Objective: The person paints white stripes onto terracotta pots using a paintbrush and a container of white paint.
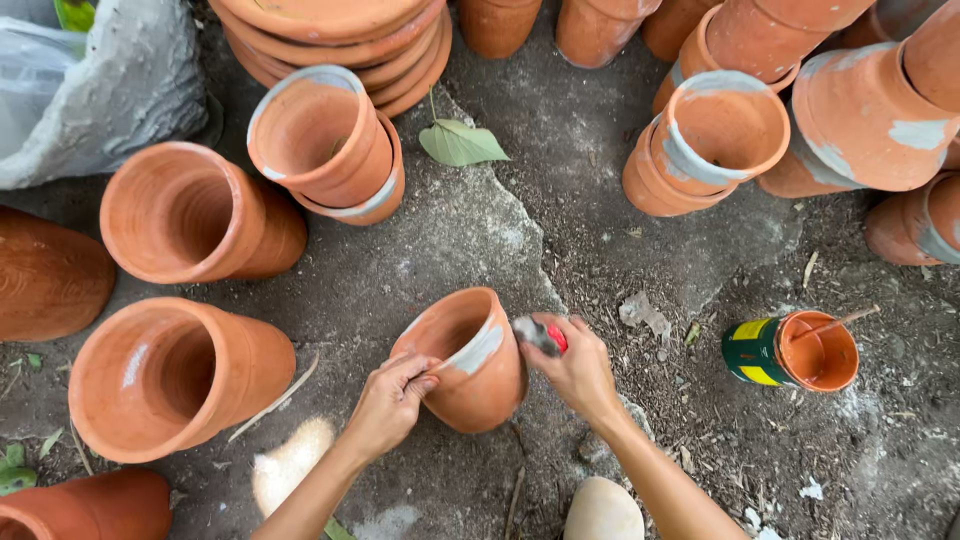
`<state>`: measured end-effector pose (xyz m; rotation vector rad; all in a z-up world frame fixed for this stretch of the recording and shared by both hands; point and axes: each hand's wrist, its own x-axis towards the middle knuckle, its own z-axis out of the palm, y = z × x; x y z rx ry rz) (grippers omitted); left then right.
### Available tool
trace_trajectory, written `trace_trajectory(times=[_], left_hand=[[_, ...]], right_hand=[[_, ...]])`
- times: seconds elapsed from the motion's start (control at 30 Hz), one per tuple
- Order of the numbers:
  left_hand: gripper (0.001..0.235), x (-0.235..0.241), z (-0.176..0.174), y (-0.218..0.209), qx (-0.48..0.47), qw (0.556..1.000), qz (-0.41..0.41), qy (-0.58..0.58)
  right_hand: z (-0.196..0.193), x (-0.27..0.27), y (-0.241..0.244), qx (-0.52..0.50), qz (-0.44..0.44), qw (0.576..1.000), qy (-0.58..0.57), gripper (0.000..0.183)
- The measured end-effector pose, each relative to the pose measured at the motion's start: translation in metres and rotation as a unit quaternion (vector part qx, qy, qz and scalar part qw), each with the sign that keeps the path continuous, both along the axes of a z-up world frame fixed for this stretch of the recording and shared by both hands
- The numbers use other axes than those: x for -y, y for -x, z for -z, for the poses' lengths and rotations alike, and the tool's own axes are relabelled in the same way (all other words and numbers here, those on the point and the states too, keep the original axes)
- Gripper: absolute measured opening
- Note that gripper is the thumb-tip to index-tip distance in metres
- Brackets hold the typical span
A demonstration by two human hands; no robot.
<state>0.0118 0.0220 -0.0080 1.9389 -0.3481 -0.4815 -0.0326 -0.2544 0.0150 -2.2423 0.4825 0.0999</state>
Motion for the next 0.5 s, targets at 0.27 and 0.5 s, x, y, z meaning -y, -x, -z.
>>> trace_trajectory(times=[0.27,0.5], left_hand=[[0.021,-0.012,0.002,-0.025,0.008,1.0,0.021,-0.005],[0.019,-0.016,-0.01,-0.025,0.019,0.996,0.092,0.008]], right_hand=[[-0.026,0.003,0.034,-0.209,-0.14,0.965,0.068,0.055],[-0.035,-0.011,-0.018,-0.45,-0.409,0.71,-0.356,0.045]])
